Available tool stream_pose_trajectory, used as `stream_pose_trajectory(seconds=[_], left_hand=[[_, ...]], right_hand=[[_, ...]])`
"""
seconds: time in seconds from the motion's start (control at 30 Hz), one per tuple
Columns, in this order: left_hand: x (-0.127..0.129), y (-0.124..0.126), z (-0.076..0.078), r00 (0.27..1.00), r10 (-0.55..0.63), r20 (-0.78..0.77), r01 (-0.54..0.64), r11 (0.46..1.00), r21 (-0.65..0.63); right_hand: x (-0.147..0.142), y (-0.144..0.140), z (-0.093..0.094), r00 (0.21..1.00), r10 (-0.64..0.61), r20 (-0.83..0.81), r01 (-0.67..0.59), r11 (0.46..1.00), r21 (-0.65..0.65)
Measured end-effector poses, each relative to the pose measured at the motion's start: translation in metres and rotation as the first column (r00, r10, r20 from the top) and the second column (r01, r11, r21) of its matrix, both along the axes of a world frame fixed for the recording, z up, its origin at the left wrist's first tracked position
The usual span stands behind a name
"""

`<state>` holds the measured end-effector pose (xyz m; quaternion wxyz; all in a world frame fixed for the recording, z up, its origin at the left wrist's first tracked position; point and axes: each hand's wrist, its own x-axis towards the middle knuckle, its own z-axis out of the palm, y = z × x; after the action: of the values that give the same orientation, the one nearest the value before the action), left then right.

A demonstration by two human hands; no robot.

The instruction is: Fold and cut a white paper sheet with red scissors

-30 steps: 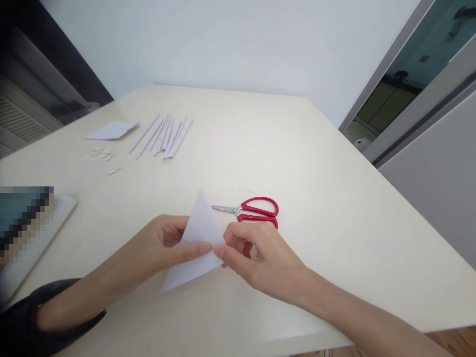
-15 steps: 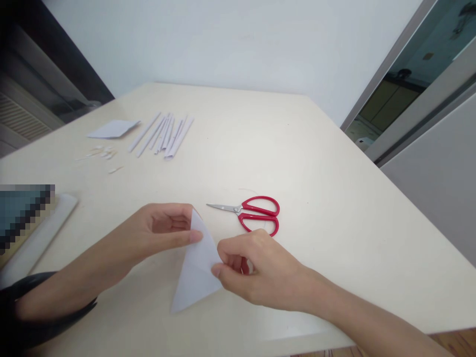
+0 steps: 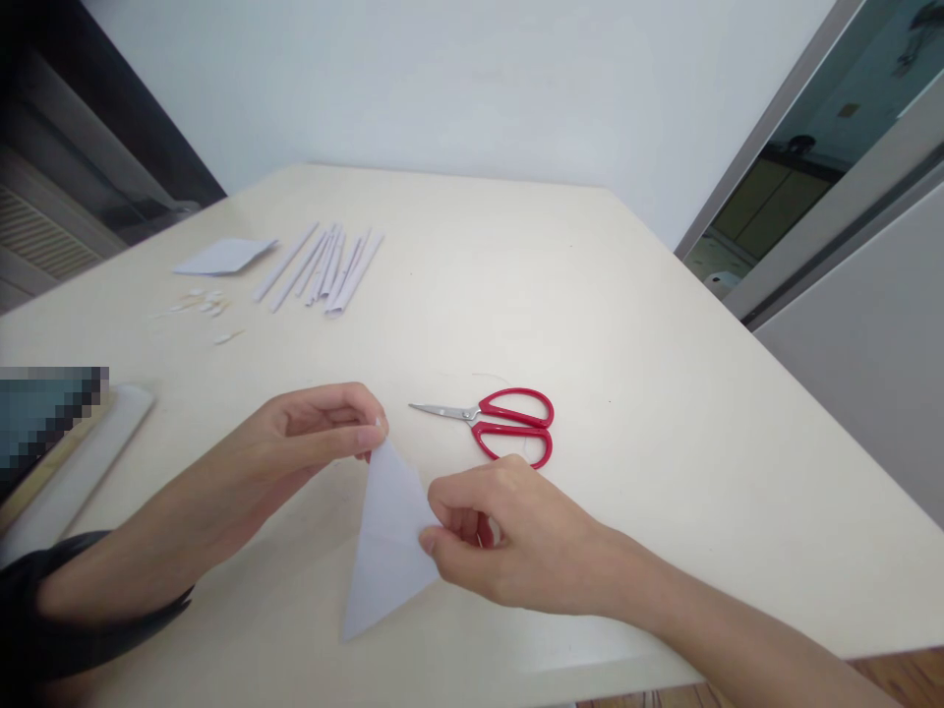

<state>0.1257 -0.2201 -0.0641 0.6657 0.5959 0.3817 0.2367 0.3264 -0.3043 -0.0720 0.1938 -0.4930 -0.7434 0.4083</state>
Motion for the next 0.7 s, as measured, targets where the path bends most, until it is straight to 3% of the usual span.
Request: stream_pose_trajectory(seconds=[0.13, 0.37, 0.7], left_hand=[[0.0006, -0.0014, -0.0025, 0.999, 0.019, 0.033, -0.018, 1.000, -0.024], [-0.0024, -0.0017, -0.0037, 0.996, 0.081, 0.019, -0.082, 0.995, 0.060], [0.0031, -0.0054, 0.0050, 0.998, -0.062, 0.002, 0.062, 0.993, -0.105]], right_hand=[[0.0006, 0.0007, -0.0013, 1.000, -0.022, -0.004, 0.022, 1.000, 0.012], [0.0006, 0.0016, -0.0014, 0.999, -0.034, -0.029, 0.034, 0.999, 0.019], [0.0039, 0.0022, 0.0024, 0.958, -0.158, -0.238, 0.153, 0.987, -0.038]])
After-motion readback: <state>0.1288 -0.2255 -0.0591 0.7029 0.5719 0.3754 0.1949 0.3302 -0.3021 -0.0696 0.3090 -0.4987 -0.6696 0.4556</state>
